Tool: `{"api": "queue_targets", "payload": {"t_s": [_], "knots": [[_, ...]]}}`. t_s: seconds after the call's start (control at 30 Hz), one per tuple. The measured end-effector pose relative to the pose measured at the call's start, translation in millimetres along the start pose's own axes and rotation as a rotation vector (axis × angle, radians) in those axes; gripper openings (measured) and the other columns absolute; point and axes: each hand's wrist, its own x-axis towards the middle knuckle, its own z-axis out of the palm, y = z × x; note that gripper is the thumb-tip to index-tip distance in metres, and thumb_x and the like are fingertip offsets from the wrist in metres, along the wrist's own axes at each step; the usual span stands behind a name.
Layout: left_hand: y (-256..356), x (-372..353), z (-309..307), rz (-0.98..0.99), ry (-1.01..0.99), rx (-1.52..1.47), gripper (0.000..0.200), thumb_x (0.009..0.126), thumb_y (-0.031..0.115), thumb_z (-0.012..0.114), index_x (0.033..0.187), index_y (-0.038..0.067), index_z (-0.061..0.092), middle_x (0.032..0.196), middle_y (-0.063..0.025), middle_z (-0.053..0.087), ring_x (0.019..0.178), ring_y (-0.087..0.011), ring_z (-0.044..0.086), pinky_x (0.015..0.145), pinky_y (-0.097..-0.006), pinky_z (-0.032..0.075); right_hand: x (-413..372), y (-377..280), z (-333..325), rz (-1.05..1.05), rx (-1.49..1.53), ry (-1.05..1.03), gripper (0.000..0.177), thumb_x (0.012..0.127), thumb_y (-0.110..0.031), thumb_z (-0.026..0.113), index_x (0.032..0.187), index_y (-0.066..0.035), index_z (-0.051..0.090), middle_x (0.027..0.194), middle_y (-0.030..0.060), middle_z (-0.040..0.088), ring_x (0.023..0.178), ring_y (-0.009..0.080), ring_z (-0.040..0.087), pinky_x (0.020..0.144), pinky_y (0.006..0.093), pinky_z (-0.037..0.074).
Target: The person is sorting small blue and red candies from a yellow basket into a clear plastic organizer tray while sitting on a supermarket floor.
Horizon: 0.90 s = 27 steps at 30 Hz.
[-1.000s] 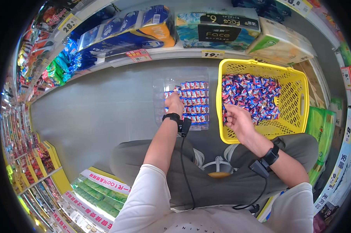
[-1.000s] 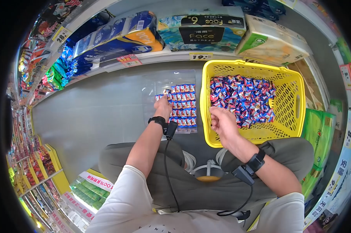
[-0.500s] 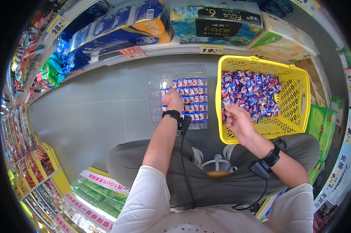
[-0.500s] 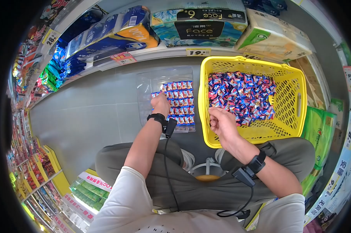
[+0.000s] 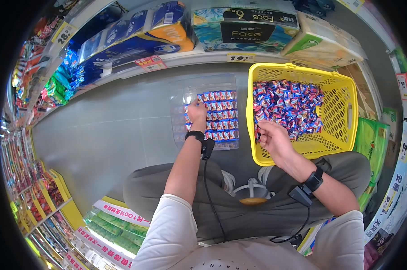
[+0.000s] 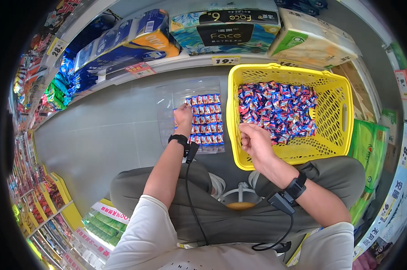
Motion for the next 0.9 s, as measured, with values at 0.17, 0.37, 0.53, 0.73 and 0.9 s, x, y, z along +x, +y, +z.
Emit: {"api": "queue_targets", "payload": {"t_s": [0.17,0.37,0.53,0.73,0.9], "knots": [[-7.6,5.7,5.0,-0.003,-0.022,0.026,0.04,0.089,0.017,0.062,0.127,0.006,0.064,0.108,-0.0225,0.069,0.098,-0.0329,0.069,0.088,-0.0399,0.052,2.3,4.6,-2.5,-0.027,0.015,-0.002,0.014,0.09,-0.018,0.066,0.1,-0.008,0.062,0.076,-0.0055,0.052,0.062,0.0042,0.047,0.057,0.0226,0.038],[20.1,-8.3,-9.6,0.152,-0.015,0.008,0.032,0.089,0.018,0.061,0.116,0.003,0.068,0.105,-0.0237,0.069,0.1,-0.0332,0.068,0.087,-0.0397,0.052,8.7,8.8,-4.6,-0.085,-0.008,-0.019,0.014,0.09,-0.017,0.064,0.1,-0.008,0.06,0.076,-0.0045,0.051,0.061,0.0049,0.047,0.055,0.0226,0.038],[85.6,-68.8,-38.5,0.182,-0.381,-0.419,0.027,0.091,0.019,0.059,0.103,-0.003,0.069,0.082,-0.0091,0.068,0.071,-0.0193,0.064,0.066,-0.0325,0.05,17.9,10.4,-8.8,-0.13,-0.041,0.065,0.018,0.088,-0.011,0.06,0.105,-0.009,0.055,0.078,-0.0029,0.051,0.061,0.0053,0.046,0.053,0.0226,0.039],[134.7,-159.8,-105.3,0.044,-0.721,-0.629,0.018,0.094,0.018,0.056,0.104,0.006,0.065,0.078,0.0033,0.049,0.058,-0.0066,0.042,0.054,-0.0247,0.034,37.7,8.7,-22.6,-0.119,-0.178,0.121,0.035,0.085,-0.011,0.062,0.119,-0.007,0.056,0.08,-0.0014,0.053,0.062,0.0064,0.048,0.052,0.0232,0.04],[124.5,-177.1,-117.5,-0.223,-0.769,-0.861,0.017,0.091,0.025,0.059,0.096,0.01,0.063,0.067,0.0078,0.045,0.062,-0.0067,0.042,0.06,-0.0261,0.037,82.7,7.1,-53.4,-0.312,-0.539,0.152,0.044,0.082,-0.009,0.063,0.124,0.0,0.058,0.087,0.0069,0.063,0.078,0.0175,0.06,0.07,0.0313,0.048]]}}
